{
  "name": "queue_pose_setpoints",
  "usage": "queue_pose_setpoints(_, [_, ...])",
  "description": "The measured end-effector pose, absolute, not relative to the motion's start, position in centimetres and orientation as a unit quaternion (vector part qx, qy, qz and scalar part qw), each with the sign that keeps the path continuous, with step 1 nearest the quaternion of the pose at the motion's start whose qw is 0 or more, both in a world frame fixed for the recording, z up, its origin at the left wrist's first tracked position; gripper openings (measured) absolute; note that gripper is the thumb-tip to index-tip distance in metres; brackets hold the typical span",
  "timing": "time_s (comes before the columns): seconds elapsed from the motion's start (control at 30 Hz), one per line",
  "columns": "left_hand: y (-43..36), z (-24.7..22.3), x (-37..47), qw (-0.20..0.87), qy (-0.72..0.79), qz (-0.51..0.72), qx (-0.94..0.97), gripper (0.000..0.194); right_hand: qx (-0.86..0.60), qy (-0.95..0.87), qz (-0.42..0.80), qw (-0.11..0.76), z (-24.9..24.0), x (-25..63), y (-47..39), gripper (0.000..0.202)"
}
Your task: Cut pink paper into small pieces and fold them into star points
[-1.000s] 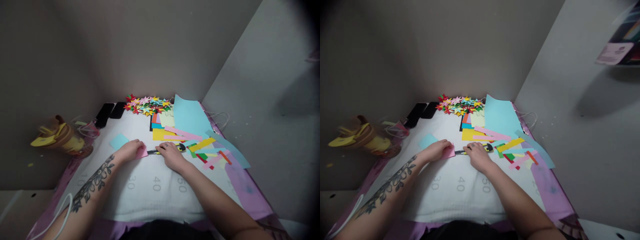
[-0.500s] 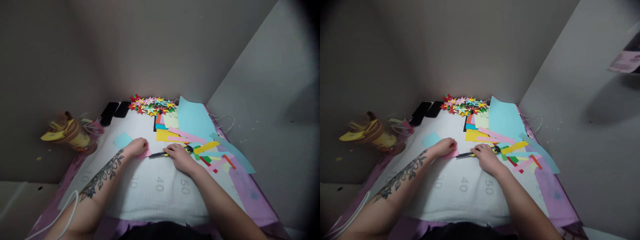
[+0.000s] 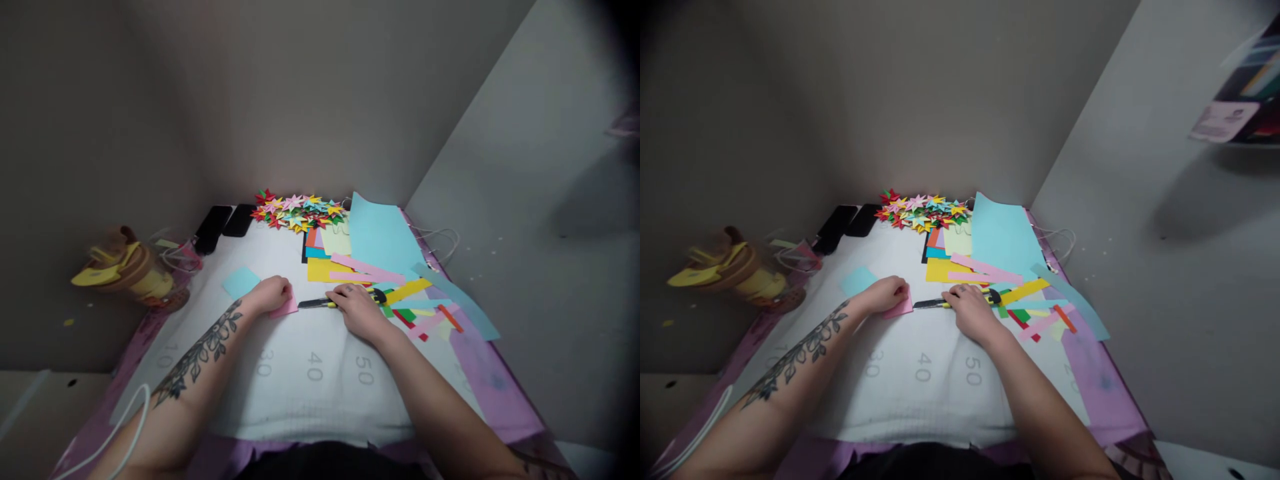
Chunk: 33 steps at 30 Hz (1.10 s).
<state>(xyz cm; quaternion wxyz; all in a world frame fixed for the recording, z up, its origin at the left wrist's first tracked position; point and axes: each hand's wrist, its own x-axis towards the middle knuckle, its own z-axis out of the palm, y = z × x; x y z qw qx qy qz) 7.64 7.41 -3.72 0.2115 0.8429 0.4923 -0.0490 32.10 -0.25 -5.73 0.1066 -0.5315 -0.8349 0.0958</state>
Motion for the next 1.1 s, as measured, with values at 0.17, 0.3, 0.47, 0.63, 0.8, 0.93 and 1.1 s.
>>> queue_pose_setpoints(0.17, [7.4, -3.7, 7.6, 0.211, 0.491, -0.052, 0.844, 0.018, -0.529, -0.836, 0.098, 0.105, -5.7, 31.9, -0.3, 0.043])
queue_pose_setpoints(0.3, [7.4, -3.8, 7.6, 0.209, 0.491, -0.049, 0.844, 0.017, -0.539, -0.83, 0.091, 0.111, -5.9, 32.2, -0.1, 0.042])
queue_pose_setpoints(0.47, [7.4, -4.0, 7.5, 0.208, 0.493, -0.048, 0.844, 0.016, -0.538, -0.831, 0.097, 0.107, -6.0, 32.2, -0.2, 0.042])
queue_pose_setpoints(0.63, [7.4, -3.9, 7.6, 0.206, 0.495, -0.046, 0.843, 0.017, -0.525, -0.84, 0.102, 0.097, -5.9, 31.1, -0.3, 0.042])
queue_pose_setpoints(0.8, [7.4, -3.9, 7.7, 0.206, 0.499, -0.048, 0.841, 0.018, -0.506, -0.854, 0.092, 0.082, -5.6, 29.6, -0.2, 0.045])
queue_pose_setpoints(0.93, [7.3, -3.8, 7.9, 0.207, 0.512, -0.053, 0.832, 0.017, -0.49, -0.864, 0.097, 0.067, -5.3, 28.4, 0.0, 0.048])
queue_pose_setpoints(1.1, [6.9, -3.6, 8.5, 0.203, 0.541, -0.052, 0.815, 0.017, -0.48, -0.87, 0.09, 0.067, -5.3, 27.5, 0.1, 0.05])
